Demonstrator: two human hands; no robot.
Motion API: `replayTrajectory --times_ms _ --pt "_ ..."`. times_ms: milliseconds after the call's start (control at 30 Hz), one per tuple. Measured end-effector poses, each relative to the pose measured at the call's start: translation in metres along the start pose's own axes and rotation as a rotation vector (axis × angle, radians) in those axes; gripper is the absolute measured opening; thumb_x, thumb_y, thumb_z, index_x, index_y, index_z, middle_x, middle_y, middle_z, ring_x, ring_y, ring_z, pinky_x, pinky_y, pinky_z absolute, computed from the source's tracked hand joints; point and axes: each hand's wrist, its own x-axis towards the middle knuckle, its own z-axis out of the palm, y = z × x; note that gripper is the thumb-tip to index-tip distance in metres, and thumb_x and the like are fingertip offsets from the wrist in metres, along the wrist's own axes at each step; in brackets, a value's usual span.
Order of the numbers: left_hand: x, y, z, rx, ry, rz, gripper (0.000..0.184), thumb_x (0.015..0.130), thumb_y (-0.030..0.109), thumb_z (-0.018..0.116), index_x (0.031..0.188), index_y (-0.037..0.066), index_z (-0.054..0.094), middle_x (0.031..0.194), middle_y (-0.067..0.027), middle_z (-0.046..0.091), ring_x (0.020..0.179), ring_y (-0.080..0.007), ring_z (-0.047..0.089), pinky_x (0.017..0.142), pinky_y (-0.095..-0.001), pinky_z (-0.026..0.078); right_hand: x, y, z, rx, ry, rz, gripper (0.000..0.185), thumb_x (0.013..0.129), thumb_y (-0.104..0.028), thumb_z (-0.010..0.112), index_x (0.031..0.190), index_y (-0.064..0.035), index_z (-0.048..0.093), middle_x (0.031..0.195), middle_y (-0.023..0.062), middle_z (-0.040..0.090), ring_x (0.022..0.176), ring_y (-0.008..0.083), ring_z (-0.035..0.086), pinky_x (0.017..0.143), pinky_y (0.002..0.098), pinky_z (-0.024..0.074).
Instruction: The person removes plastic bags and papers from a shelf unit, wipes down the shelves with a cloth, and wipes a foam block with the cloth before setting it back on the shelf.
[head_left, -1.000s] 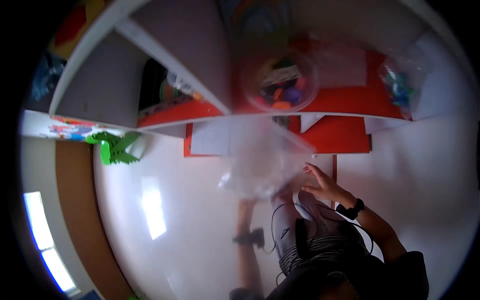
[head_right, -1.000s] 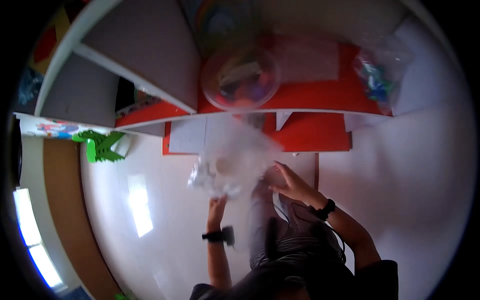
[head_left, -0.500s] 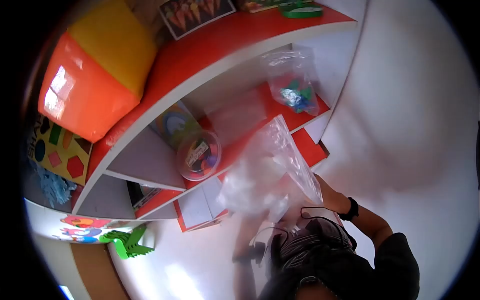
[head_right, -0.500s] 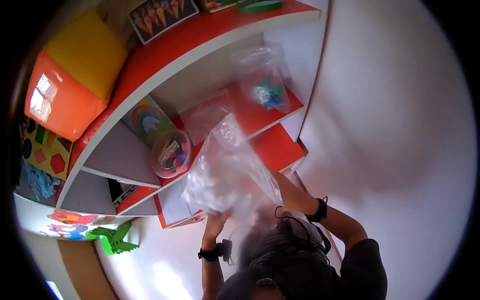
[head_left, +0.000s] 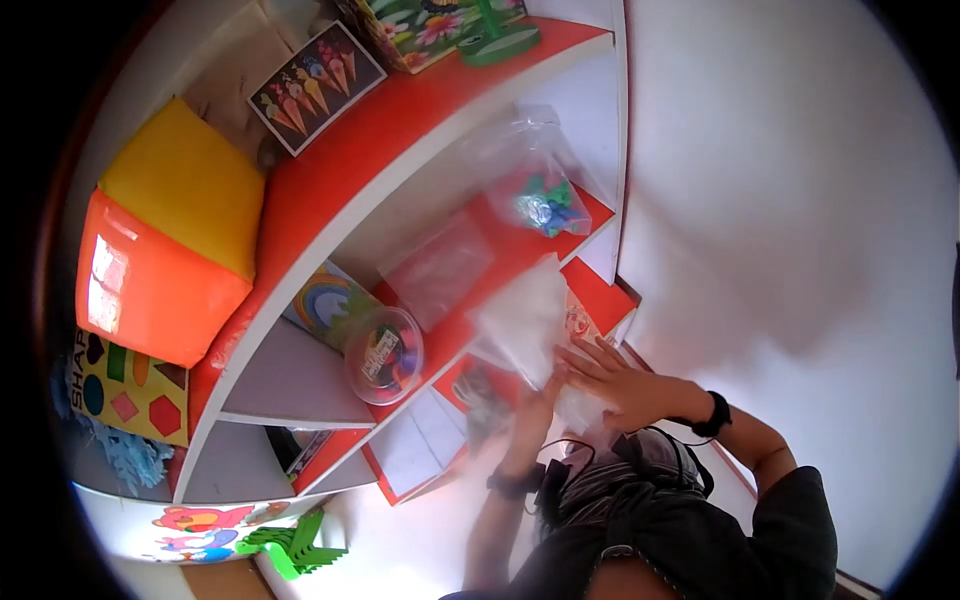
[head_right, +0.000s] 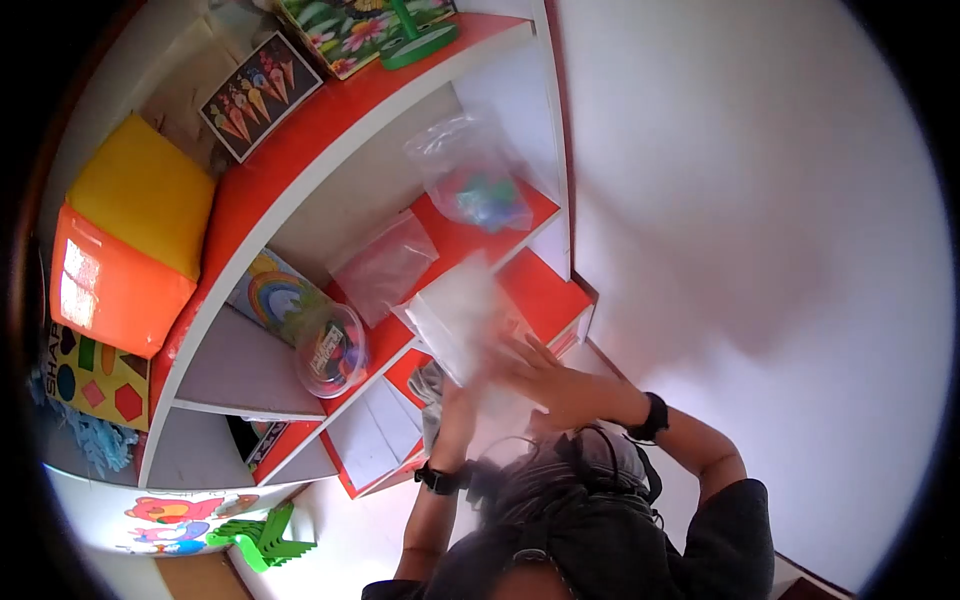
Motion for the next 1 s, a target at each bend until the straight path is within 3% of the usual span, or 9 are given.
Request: replayTrajectory --times_ms 100,167,200,300,433,600,733,867,1000 --pt "0.015 -0.005 -0.019 -0.024 0.017 -0.044 0.047 0.085 0.031 0.053 0.115 -0.004 0.045 0.110 -0.0124 0.052 0.099 -0.0177 0.049 0.086 -0.0285 0.038 0.014 -0.006 -0.021 0.332 0.268 0.006 0.072 0.072 -0.015 0.063 0.132 -0.0055 0.025 0.136 0.0156 0.024 0.130 0.0264 0.015 0.104 0.0396 0.0138" --pt "0.014 0.037 -0.013 -0.030 0.071 -0.070 0.047 0.085 0.031 0.053 0.115 -0.004 0.045 0.108 -0.0121 0.053 0.098 -0.0168 0.049 0.084 -0.0277 0.039 0.019 0.014 -0.011 0.448 0.524 0.229 0.073 0.074 -0.016 0.064 0.133 -0.0058 0.023 0.132 0.0148 0.031 0.124 0.0229 0.027 0.100 0.0366 0.0235" --pt "0.018 0.034 -0.013 0.056 0.039 -0.023 0.046 0.085 0.031 0.053 0.114 -0.003 0.046 0.105 -0.0116 0.054 0.095 -0.0166 0.050 0.082 -0.0282 0.040 0.022 0.022 -0.004 0.508 0.653 0.341 0.074 0.075 -0.017 0.065 0.134 -0.0060 0.022 0.130 0.0144 0.034 0.120 0.0212 0.033 0.097 0.0351 0.0283" --pt "0.043 0.012 0.000 0.270 -0.007 0.296 0.041 0.087 0.028 0.048 0.116 -0.002 0.042 0.107 -0.0114 0.052 0.095 -0.0185 0.049 0.080 -0.0312 0.041 0.025 0.032 0.000 0.893 0.617 0.556 0.066 0.075 -0.013 0.065 0.129 -0.0042 0.028 0.115 0.0090 0.046 0.101 0.0153 0.047 0.084 0.0288 0.0402" --pt "0.104 0.023 0.001 0.332 0.134 0.556 0.048 0.089 0.018 0.043 0.131 0.003 0.025 0.129 -0.0126 0.036 0.114 -0.0228 0.040 0.089 -0.0346 0.038 0.025 0.065 -0.015 0.652 1.114 0.456 0.042 0.076 -0.007 0.062 0.112 -0.0025 0.040 0.096 0.0040 0.052 0.087 0.0119 0.050 0.075 0.0244 0.0424" --pt "0.213 0.101 -0.032 0.419 0.137 0.715 0.041 0.085 0.019 0.049 0.121 0.001 0.039 0.117 -0.0150 0.048 0.104 -0.0228 0.050 0.079 -0.0312 0.044 0.008 0.090 -0.045 0.371 1.054 0.523 0.041 0.075 -0.008 0.063 0.110 0.0003 0.043 0.095 0.0081 0.052 0.088 0.0144 0.050 0.077 0.0272 0.0414" --pt "0.319 0.099 -0.047 0.987 0.284 0.486 0.039 0.082 0.021 0.051 0.115 0.000 0.045 0.109 -0.0171 0.053 0.096 -0.0287 0.054 0.078 -0.0351 0.044 -0.014 0.117 -0.039 0.122 0.957 0.540 0.042 0.074 -0.010 0.064 0.110 0.0007 0.044 0.096 0.0083 0.052 0.090 0.0164 0.050 0.078 0.0286 0.0410" --pt "0.380 0.080 -0.048 1.153 0.399 0.873 0.037 0.080 0.024 0.052 0.108 0.001 0.050 0.101 -0.0181 0.056 0.093 -0.0325 0.054 0.080 -0.0410 0.042 -0.027 0.139 -0.046 0.388 0.945 0.466 0.044 0.074 -0.007 0.064 0.112 0.0003 0.042 0.100 0.0074 0.052 0.092 0.0153 0.050 0.080 0.0282 0.0413" --pt "0.370 0.107 -0.037 1.456 0.529 0.777 0.027 0.078 0.024 0.055 0.096 0.004 0.058 0.093 -0.0155 0.059 0.087 -0.0350 0.054 0.078 -0.0428 0.042 -0.022 0.159 -0.058 0.727 0.874 0.481 0.046 0.074 -0.003 0.062 0.114 -0.0001 0.041 0.102 0.0076 0.051 0.093 0.0138 0.050 0.080 0.0276 0.0423"
